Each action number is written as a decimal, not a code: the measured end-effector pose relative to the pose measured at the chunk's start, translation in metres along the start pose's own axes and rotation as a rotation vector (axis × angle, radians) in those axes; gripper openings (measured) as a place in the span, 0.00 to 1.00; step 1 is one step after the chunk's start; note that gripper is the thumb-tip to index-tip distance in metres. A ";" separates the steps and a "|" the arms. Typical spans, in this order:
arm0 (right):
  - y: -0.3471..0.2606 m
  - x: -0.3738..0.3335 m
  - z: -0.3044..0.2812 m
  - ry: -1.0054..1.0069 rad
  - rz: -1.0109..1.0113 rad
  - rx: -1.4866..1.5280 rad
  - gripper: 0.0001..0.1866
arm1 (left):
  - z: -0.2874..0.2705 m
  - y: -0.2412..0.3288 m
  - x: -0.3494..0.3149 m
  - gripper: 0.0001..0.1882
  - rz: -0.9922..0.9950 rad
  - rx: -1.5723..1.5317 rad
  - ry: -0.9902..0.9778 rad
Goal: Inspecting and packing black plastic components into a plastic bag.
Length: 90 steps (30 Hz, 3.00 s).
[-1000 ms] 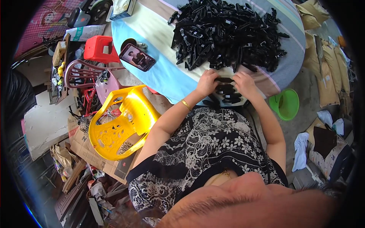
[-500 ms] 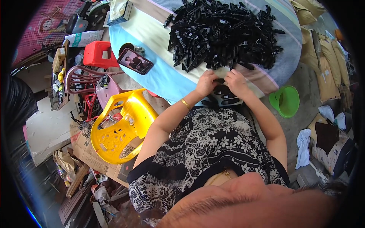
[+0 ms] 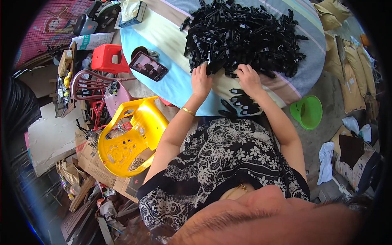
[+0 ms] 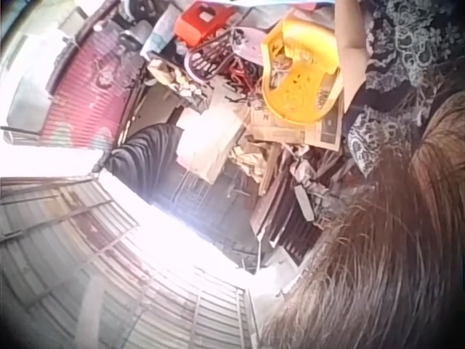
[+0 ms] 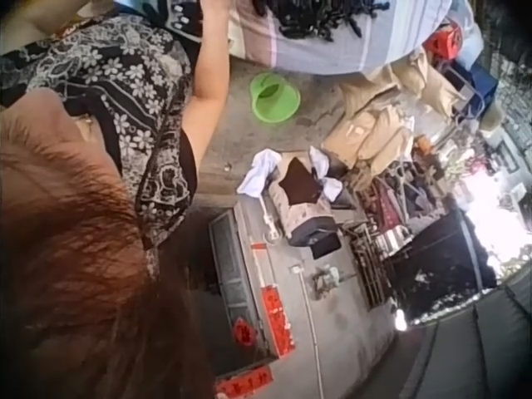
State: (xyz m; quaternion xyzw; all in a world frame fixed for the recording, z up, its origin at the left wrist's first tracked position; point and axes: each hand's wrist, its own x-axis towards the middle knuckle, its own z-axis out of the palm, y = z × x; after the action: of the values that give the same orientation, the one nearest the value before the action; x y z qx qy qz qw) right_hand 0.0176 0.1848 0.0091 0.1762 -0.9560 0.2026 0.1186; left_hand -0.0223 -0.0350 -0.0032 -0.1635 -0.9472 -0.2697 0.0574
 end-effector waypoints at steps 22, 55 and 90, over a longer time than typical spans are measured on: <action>0.003 -0.043 -0.004 -0.044 0.356 0.496 0.09 | 0.035 0.039 -0.023 0.16 0.217 -0.305 -0.145; -0.015 0.008 0.022 0.040 0.039 0.085 0.13 | 0.023 0.021 0.007 0.13 0.002 -0.220 0.116; -0.001 -0.064 -0.024 -0.363 0.222 0.280 0.13 | 0.021 0.052 -0.033 0.13 0.247 -0.402 -0.248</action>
State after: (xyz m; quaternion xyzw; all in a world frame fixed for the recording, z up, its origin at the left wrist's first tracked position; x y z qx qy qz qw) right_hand 0.0799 0.2133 0.0120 0.1184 -0.9376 0.3100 -0.1037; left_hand 0.0258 0.0084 -0.0017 -0.3178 -0.8473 -0.4212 -0.0602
